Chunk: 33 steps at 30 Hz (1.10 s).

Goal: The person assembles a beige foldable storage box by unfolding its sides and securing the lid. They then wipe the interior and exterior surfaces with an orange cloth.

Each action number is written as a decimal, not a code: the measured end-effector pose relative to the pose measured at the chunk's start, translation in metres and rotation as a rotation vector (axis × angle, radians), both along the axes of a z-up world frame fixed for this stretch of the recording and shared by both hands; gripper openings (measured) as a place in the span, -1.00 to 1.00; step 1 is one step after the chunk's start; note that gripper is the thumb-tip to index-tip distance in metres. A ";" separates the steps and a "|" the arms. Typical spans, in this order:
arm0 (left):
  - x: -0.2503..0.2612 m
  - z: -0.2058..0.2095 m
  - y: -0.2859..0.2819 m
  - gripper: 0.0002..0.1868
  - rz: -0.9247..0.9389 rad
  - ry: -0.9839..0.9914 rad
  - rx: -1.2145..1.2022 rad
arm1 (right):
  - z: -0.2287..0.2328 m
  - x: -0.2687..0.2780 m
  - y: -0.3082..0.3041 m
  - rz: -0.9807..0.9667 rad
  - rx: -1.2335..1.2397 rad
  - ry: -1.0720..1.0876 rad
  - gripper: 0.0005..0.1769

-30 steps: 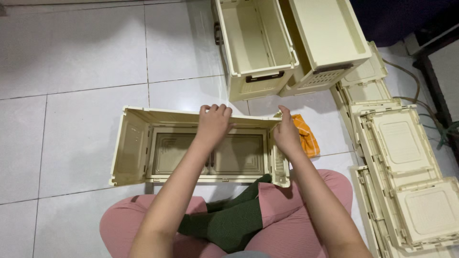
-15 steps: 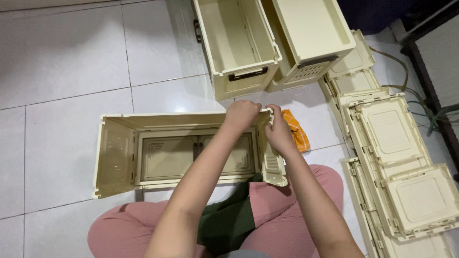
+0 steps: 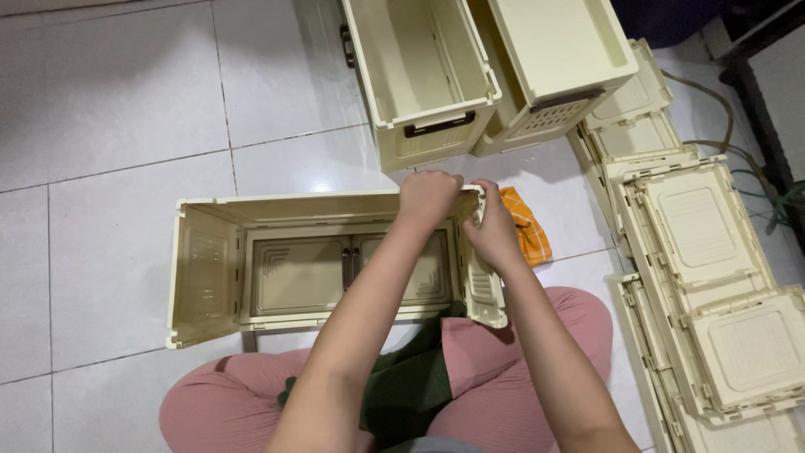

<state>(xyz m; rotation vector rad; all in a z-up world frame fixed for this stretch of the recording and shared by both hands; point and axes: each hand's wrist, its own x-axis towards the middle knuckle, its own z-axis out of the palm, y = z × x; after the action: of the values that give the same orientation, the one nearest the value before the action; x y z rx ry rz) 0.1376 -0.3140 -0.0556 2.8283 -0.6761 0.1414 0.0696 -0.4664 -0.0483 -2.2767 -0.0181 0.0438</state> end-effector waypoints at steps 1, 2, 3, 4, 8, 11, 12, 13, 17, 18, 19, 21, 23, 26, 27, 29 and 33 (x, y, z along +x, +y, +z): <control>0.001 0.002 0.001 -0.87 -0.013 0.014 0.015 | -0.001 0.000 0.001 -0.005 -0.009 0.011 -0.33; 0.000 0.004 0.003 -0.87 -0.027 0.028 0.031 | -0.003 0.001 0.001 -0.011 -0.017 0.021 -0.33; -0.003 0.005 0.003 -0.87 -0.039 0.009 -0.009 | -0.004 0.000 0.000 -0.005 0.001 0.018 -0.34; -0.006 0.006 0.004 -0.85 -0.052 -0.010 -0.050 | -0.005 0.000 -0.001 0.001 0.018 0.014 -0.35; -0.027 -0.002 0.010 -0.77 -0.170 -0.455 -0.374 | -0.002 0.003 -0.004 -0.020 -0.018 0.044 -0.27; -0.062 -0.039 0.009 -0.83 -0.120 -0.329 -0.452 | 0.001 0.000 -0.002 -0.036 -0.026 0.081 -0.28; -0.075 -0.057 0.006 -0.75 -0.005 -0.168 -0.499 | 0.003 0.000 -0.001 -0.035 -0.036 0.107 -0.26; -0.087 -0.076 0.001 -0.66 0.107 -0.006 -0.541 | 0.004 0.001 -0.001 -0.037 -0.045 0.132 -0.25; -0.073 -0.151 -0.022 -0.34 0.397 0.619 -1.148 | 0.007 0.000 -0.002 -0.011 -0.003 0.068 -0.25; -0.069 -0.163 -0.027 -0.34 0.408 0.714 -1.280 | 0.006 -0.002 -0.002 -0.010 -0.013 0.079 -0.25; -0.060 -0.171 -0.033 -0.33 0.414 0.806 -1.415 | 0.006 -0.001 -0.003 -0.011 -0.025 0.085 -0.25; -0.054 -0.174 -0.044 -0.36 0.428 0.937 -1.492 | 0.008 0.000 -0.005 -0.001 -0.040 0.095 -0.25; -0.060 -0.165 -0.052 -0.43 0.448 1.004 -1.377 | 0.009 0.001 -0.006 0.024 -0.042 0.104 -0.25; -0.061 -0.147 -0.055 -0.35 0.423 0.952 -1.366 | 0.010 0.004 -0.007 0.022 -0.079 0.190 -0.25; -0.060 -0.143 -0.056 -0.33 0.402 0.925 -1.385 | 0.011 0.004 -0.008 0.040 -0.082 0.149 -0.23; -0.058 -0.138 -0.055 -0.28 0.360 0.869 -1.421 | 0.012 0.003 -0.010 0.079 -0.086 0.067 -0.20; -0.051 -0.146 -0.050 -0.31 0.419 0.985 -1.300 | 0.013 0.004 -0.012 0.083 -0.095 0.138 -0.21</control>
<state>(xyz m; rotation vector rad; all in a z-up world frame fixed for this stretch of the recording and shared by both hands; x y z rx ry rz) 0.0864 -0.3636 -0.2016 1.4136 0.2283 -0.5179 0.0733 -0.4787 -0.0350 -2.3616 -0.0388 0.2502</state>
